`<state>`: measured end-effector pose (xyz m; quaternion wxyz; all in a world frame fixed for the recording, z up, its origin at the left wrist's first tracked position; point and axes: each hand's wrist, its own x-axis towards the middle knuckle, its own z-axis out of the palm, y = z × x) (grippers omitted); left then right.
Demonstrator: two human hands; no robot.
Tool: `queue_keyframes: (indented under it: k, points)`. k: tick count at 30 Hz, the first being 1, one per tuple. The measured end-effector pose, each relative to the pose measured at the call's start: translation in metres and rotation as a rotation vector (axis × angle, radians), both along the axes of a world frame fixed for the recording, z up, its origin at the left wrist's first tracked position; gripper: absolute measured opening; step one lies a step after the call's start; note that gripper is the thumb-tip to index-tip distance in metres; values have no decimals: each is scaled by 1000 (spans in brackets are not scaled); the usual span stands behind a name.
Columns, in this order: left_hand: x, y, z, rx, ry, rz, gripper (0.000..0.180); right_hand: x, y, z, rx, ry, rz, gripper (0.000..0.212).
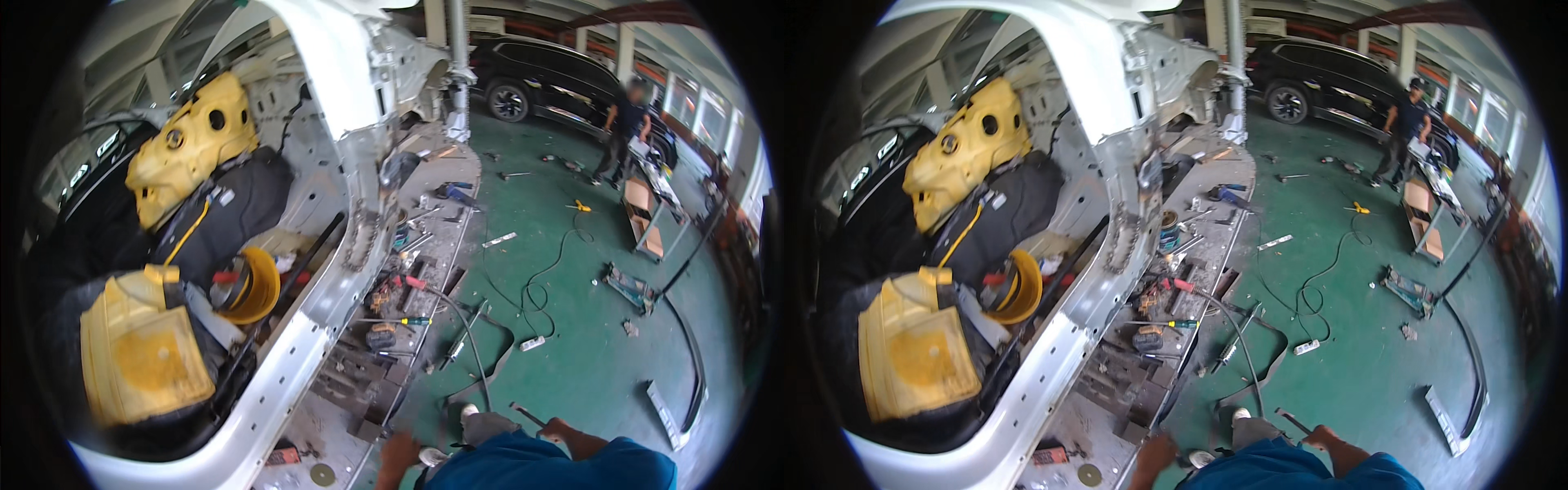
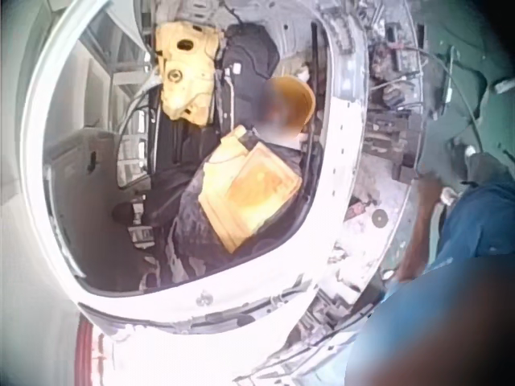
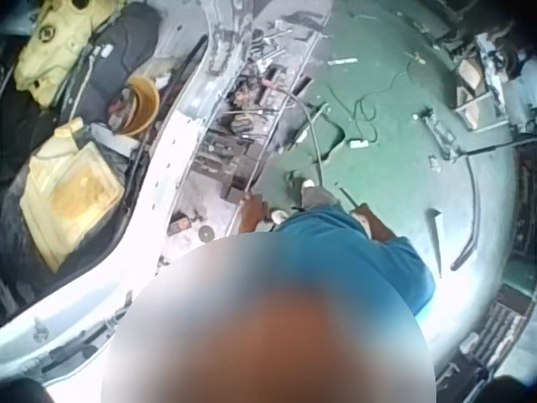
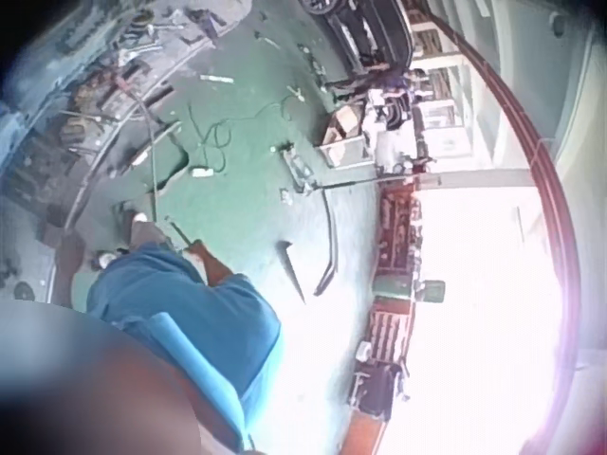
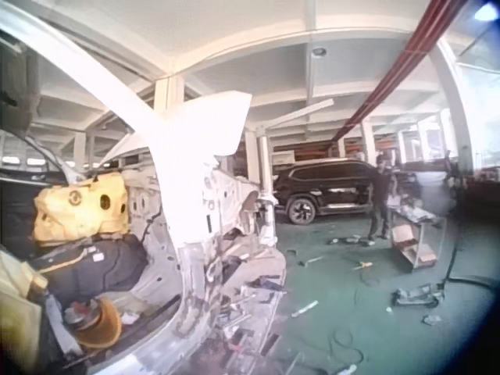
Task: The person welds a seam on a car frame using a welding torch, then uses a hammer to tap the weld area and a screwdriver to scrape the surface. Another person briefly assists by hammering the same area.
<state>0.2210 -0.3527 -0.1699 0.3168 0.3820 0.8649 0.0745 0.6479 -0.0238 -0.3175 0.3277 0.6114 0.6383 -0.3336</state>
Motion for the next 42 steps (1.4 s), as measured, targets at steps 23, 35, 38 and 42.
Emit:
queue_keyframes:
  k: [23,35,38,42]
  points:
    - [131,-29,-81,185,-761,637,44,-92,53,-68,-297,478,739,37]
    - [49,21,95,150,0,151,16,-94,78,-19,-741,438,149,23]
    - [17,59,131,254,24,286,24,-103,88,-12,-672,384,65,25]
    - [2,97,192,227,172,173,31,-138,100,-56,-432,234,265,21]
